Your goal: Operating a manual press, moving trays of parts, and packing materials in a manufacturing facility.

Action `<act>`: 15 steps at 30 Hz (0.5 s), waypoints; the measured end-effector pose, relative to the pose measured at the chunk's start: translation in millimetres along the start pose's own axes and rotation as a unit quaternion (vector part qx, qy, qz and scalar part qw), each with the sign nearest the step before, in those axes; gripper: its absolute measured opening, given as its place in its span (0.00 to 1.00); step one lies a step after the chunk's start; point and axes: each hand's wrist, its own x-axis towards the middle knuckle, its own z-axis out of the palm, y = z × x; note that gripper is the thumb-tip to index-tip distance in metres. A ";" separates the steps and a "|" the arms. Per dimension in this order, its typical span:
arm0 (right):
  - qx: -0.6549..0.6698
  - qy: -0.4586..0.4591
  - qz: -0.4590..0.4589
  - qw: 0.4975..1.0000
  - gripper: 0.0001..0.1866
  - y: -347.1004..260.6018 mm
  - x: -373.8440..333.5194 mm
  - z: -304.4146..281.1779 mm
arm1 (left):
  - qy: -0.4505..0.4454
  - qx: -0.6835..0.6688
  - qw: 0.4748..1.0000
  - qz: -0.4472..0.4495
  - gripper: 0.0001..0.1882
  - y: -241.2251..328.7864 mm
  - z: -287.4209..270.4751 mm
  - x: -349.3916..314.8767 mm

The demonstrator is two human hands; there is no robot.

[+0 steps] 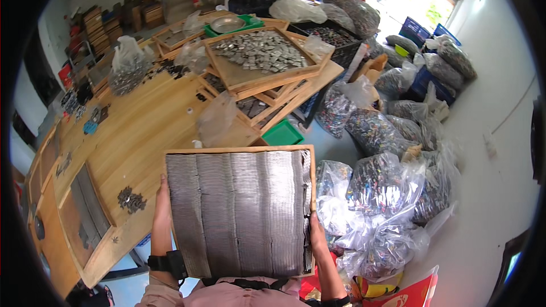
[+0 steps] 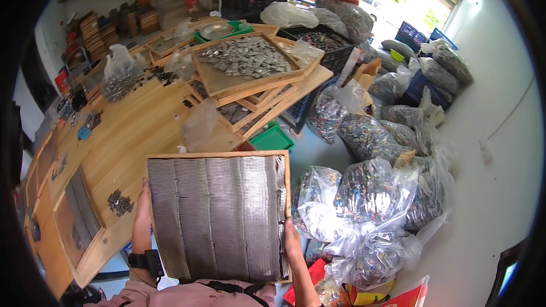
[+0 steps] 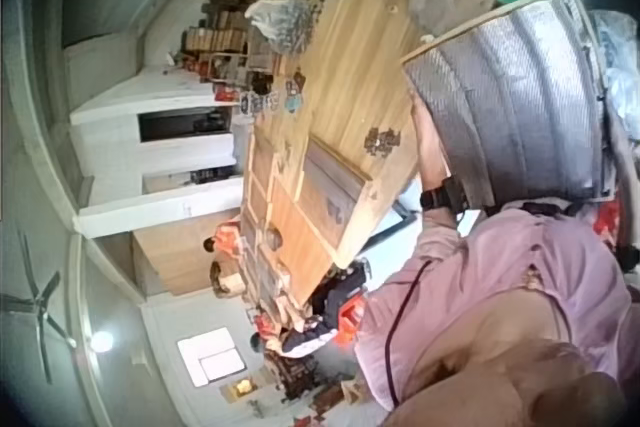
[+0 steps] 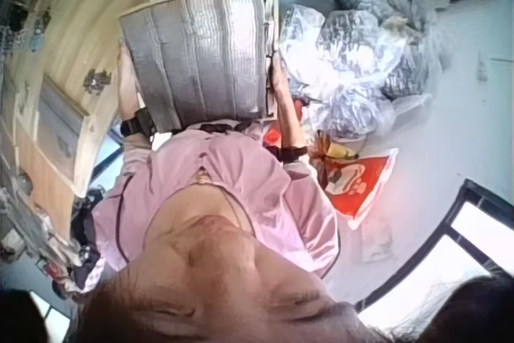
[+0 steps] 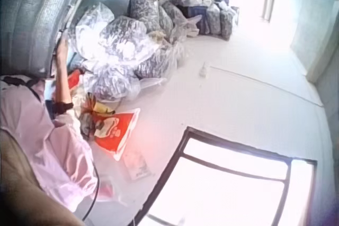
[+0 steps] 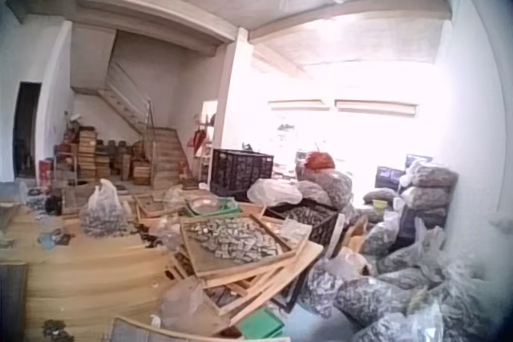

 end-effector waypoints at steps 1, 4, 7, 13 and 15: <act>0.034 0.014 0.016 0.999 0.40 16.2 5.6 -15.2 | -0.024 0.025 0.999 -0.010 0.31 -3.8 21.4 8.7; 0.093 0.047 0.045 0.994 0.39 18.1 7.4 -46.5 | -0.083 0.052 0.995 -0.004 0.31 -23.5 65.5 40.6; 0.142 0.097 0.061 0.983 0.35 1.4 6.5 -70.3 | -0.153 0.118 0.981 0.007 0.32 -32.5 127.6 60.6; 0.252 0.166 0.042 0.952 0.32 2.4 39.2 -125.4 | -0.190 0.181 0.965 -0.032 0.33 -69.6 243.6 110.3; 0.259 0.196 0.042 0.945 0.33 -5.4 46.0 -136.4 | -0.206 0.197 0.958 0.012 0.33 -98.6 270.1 140.8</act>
